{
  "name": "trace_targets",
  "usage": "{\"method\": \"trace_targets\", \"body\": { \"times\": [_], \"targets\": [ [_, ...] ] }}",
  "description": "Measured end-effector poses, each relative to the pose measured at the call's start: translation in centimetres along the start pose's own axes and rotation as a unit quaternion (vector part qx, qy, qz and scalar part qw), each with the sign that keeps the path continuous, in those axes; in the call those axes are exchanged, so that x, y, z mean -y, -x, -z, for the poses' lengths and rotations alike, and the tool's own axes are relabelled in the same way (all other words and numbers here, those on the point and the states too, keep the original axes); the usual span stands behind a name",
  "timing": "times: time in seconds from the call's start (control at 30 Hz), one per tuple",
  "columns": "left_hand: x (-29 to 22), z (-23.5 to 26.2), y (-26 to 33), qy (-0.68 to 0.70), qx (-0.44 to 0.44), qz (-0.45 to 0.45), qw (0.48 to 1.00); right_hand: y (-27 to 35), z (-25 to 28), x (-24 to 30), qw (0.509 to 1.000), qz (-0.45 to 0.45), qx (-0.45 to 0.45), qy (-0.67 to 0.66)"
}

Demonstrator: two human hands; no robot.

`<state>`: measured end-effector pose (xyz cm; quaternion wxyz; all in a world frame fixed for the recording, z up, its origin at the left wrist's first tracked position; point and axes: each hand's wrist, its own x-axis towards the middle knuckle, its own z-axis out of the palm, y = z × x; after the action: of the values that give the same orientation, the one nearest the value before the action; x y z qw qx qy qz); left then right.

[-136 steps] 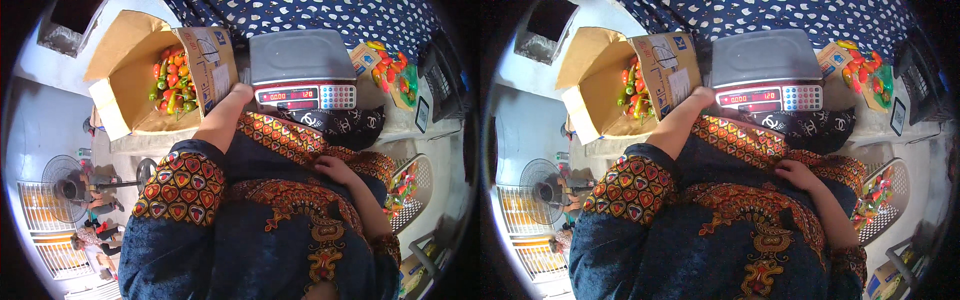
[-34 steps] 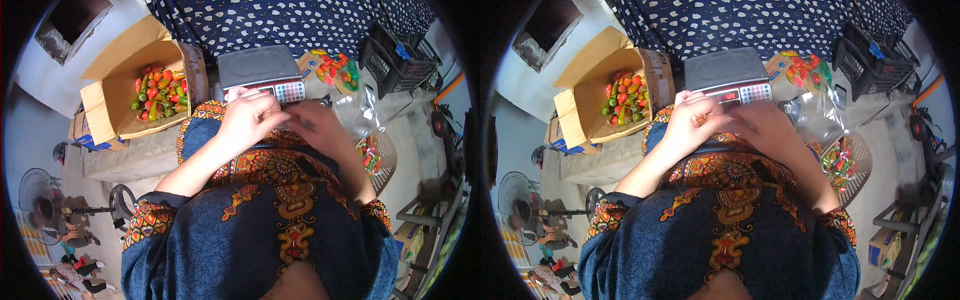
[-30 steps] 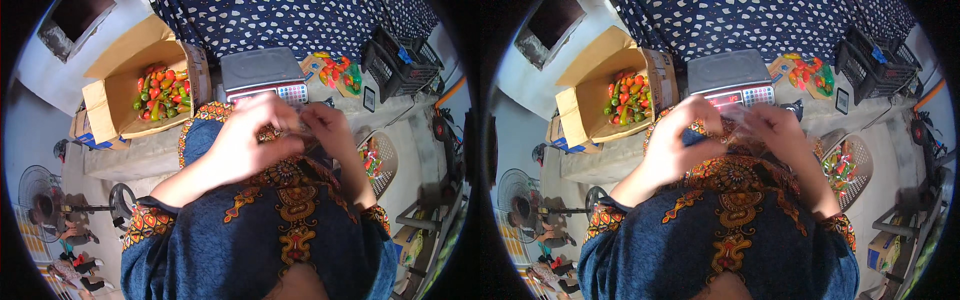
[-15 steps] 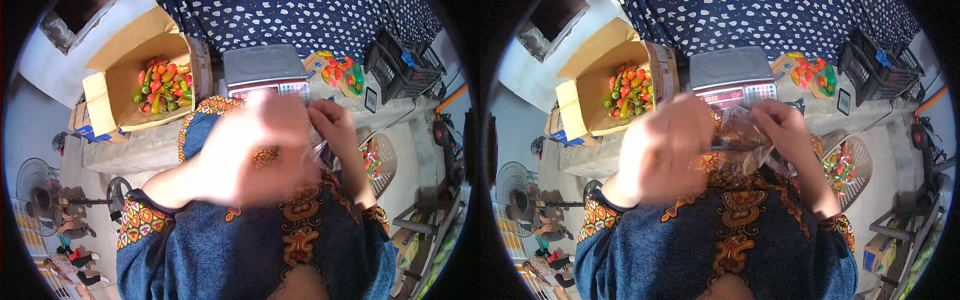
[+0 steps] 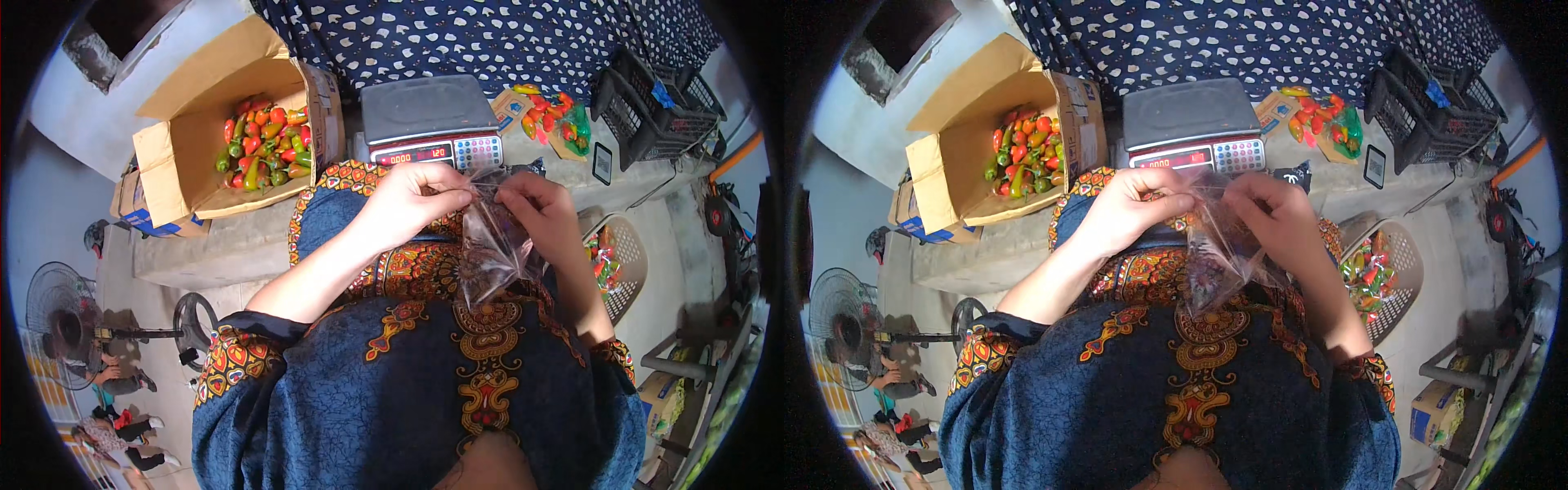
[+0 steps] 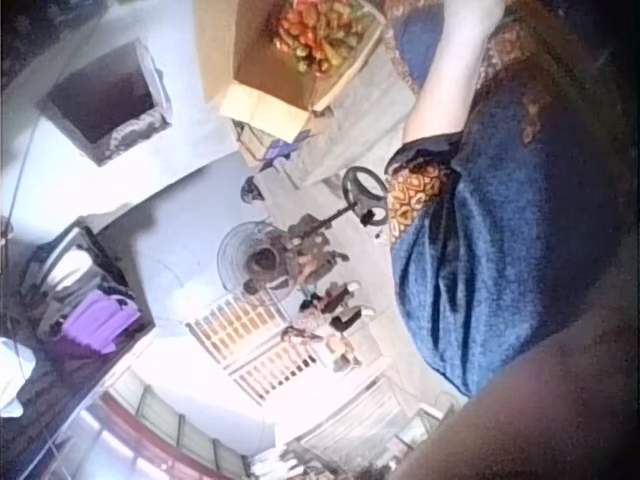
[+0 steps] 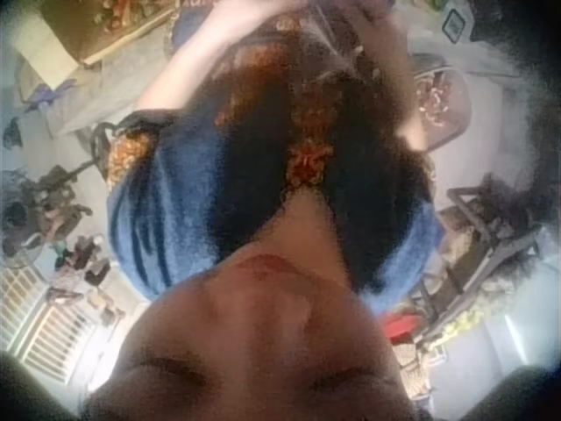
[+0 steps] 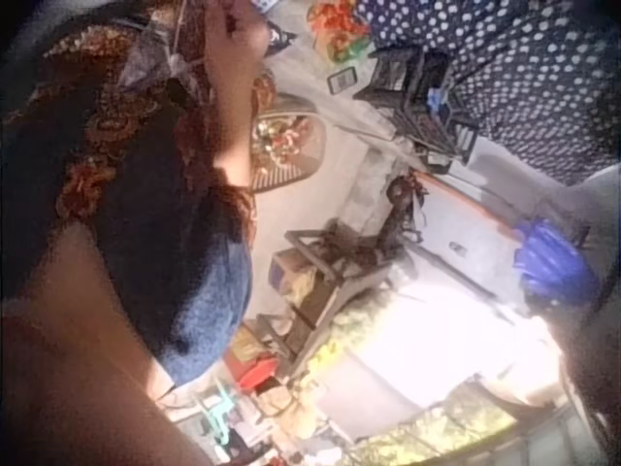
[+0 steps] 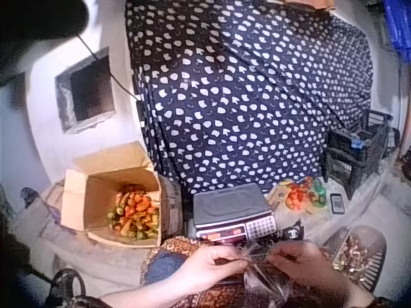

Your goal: The person picks peppers from a cardboard box, places them on a digital scale to weigh them, and then puts them into small clear plastic bags.

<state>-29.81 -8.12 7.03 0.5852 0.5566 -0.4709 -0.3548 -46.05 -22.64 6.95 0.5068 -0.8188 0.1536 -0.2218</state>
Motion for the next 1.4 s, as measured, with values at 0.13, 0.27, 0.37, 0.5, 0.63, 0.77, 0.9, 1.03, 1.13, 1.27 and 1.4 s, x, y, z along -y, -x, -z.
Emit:
{"method": "trace_targets", "body": {
  "times": [0.13,0.27,0.37,0.5,0.63,0.77,0.9,1.03,1.13,1.27,1.4],
  "targets": [
    [0.8,0.7,-0.3,-0.095,-0.032,-0.008,0.995,0.0,0.1,-0.8,1.000,0.007,-0.007,-0.023],
    [2.1,1.0,-0.7,-0.066,-0.050,-0.053,0.995,-0.1,0.4,-0.4,1.000,0.015,0.004,0.006],
    [2.5,0.6,-0.9,-0.039,-0.058,-0.041,0.997,-0.1,0.4,-0.2,1.000,0.010,0.006,0.019],
    [2.4,1.8,-1.0,-0.142,-0.049,0.022,0.988,-0.2,0.2,-0.9,0.999,0.043,0.000,0.031],
    [2.9,1.8,-1.0,-0.114,-0.050,0.004,0.992,-0.3,0.4,-1.3,0.998,0.014,0.024,0.055],
    [3.0,1.5,-1.1,-0.134,-0.073,-0.069,0.986,-0.3,0.2,-1.2,0.999,0.021,0.000,0.044],
    [3.3,2.1,-1.3,-0.208,-0.043,-0.050,0.976,-0.3,0.1,-0.8,0.999,-0.005,0.015,0.035],
    [3.3,1.6,-1.2,-0.154,-0.056,-0.087,0.983,-0.4,0.2,-1.2,0.999,-0.018,0.002,0.051],
    [3.3,1.9,-1.4,-0.209,-0.056,-0.052,0.975,-0.9,-0.1,-2.6,0.996,0.028,-0.078,0.041],
    [3.9,1.9,-1.3,-0.161,-0.067,-0.007,0.985,-1.0,-0.7,-1.6,0.949,0.133,-0.229,0.168],
    [3.4,0.8,-1.2,-0.096,-0.098,-0.052,0.989,0.3,-1.7,-0.2,0.888,0.238,-0.283,0.274]
  ]
}}
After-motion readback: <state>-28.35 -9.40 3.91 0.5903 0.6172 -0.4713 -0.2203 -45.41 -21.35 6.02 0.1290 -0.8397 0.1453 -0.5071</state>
